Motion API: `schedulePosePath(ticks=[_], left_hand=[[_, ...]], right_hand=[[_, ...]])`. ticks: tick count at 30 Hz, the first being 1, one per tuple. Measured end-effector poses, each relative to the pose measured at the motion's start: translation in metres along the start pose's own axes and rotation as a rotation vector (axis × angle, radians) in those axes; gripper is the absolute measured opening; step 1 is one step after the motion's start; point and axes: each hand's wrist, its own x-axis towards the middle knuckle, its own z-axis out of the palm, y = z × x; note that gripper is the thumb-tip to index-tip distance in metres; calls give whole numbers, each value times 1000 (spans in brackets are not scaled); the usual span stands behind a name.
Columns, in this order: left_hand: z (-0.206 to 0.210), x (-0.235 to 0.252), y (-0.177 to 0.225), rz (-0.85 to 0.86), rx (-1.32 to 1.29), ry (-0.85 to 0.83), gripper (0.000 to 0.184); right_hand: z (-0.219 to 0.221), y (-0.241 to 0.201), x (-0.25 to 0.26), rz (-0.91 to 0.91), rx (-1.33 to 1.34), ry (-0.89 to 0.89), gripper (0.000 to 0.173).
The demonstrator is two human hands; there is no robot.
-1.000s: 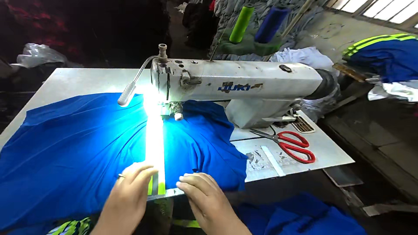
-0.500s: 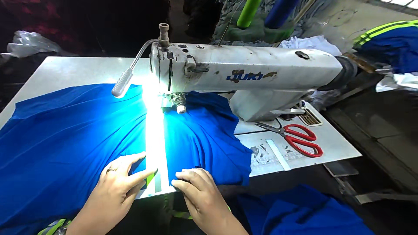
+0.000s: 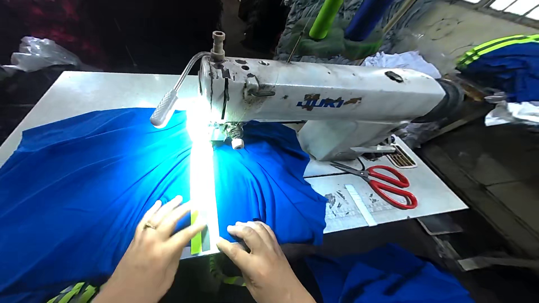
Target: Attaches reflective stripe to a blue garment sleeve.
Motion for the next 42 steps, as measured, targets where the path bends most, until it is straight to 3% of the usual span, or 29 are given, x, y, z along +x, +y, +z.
schedulePosePath(ticks=[4,11,20,25,30,39,42], left_hand=[[-3,-1,13,166,-40,-86,33],[-20,4,16,130,-154,-220,32],[-17,0,13,170,-166,-189,34],[-15,23,-7,132,-164,-294,37],[6,50,-44,196,-64,-188,41],[5,116,-84,-16,-118,-422,47],[9,135,-92,-73,-90,-450,46]], right_hand=[[2,-12,8,-17,-58,-11,30],[1,-9,12,-37,-70,-41,30],[-7,-11,16,6,-17,-128,30],[-1,3,43,24,-76,-127,32],[16,29,74,12,-117,-82,33],[17,52,139,410,39,-362,33],[18,59,133,311,-34,-321,32]])
